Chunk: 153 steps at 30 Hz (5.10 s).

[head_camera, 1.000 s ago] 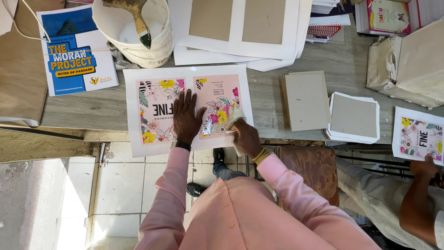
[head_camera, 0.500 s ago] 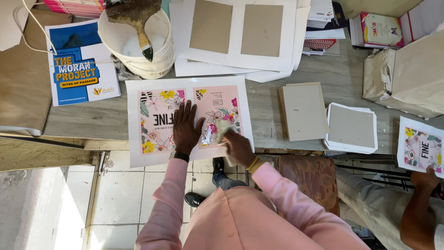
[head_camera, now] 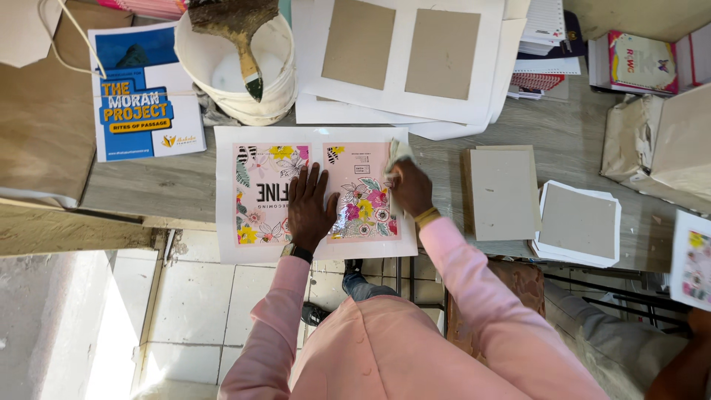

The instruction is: The person wipes a printed paper on a table with a cloth. Then, the person picks up a rectangular board and applies a white substance to it using a brush, repeatedly dipping the brush into a bucket.

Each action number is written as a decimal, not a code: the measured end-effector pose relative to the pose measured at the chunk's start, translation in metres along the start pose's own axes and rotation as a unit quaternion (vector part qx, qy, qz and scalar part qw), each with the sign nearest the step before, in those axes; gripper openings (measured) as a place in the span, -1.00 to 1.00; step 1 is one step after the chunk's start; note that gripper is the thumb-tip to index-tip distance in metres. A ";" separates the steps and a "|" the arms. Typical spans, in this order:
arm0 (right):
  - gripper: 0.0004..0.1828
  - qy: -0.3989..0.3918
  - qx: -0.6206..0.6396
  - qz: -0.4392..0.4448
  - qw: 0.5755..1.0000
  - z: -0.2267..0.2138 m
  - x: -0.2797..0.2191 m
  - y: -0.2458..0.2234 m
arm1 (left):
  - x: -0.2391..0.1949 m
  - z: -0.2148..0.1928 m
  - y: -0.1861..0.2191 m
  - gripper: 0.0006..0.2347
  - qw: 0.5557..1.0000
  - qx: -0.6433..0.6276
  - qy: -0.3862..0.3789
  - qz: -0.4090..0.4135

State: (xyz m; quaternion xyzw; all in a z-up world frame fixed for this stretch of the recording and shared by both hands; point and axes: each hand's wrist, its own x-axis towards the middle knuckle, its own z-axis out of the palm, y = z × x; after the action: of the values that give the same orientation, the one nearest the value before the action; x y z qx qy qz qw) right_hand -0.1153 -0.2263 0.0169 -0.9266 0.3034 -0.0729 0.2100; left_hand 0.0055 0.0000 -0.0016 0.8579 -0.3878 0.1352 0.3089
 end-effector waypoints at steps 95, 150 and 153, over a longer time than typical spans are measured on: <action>-0.77 -0.046 -0.096 0.048 0.993 0.005 -0.006 0.005 | 0.007 -0.012 0.009 -0.56 0.999 -0.020 0.027 -0.017; -0.80 -0.103 -0.030 -0.027 0.994 0.007 -0.129 0.032 | 0.003 -0.015 0.002 -0.29 0.997 -0.001 -0.063 0.037; -0.80 -0.104 -0.037 0.007 0.994 0.011 -0.122 0.030 | 0.001 -0.012 0.001 -0.25 0.997 0.007 -0.062 0.045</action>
State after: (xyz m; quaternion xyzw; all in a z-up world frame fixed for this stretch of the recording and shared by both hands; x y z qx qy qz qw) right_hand -0.2264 -0.1718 -0.0073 -0.9340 0.2890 0.0362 0.2067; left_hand 0.0056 0.0063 0.0083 0.8482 -0.4438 0.0982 0.2719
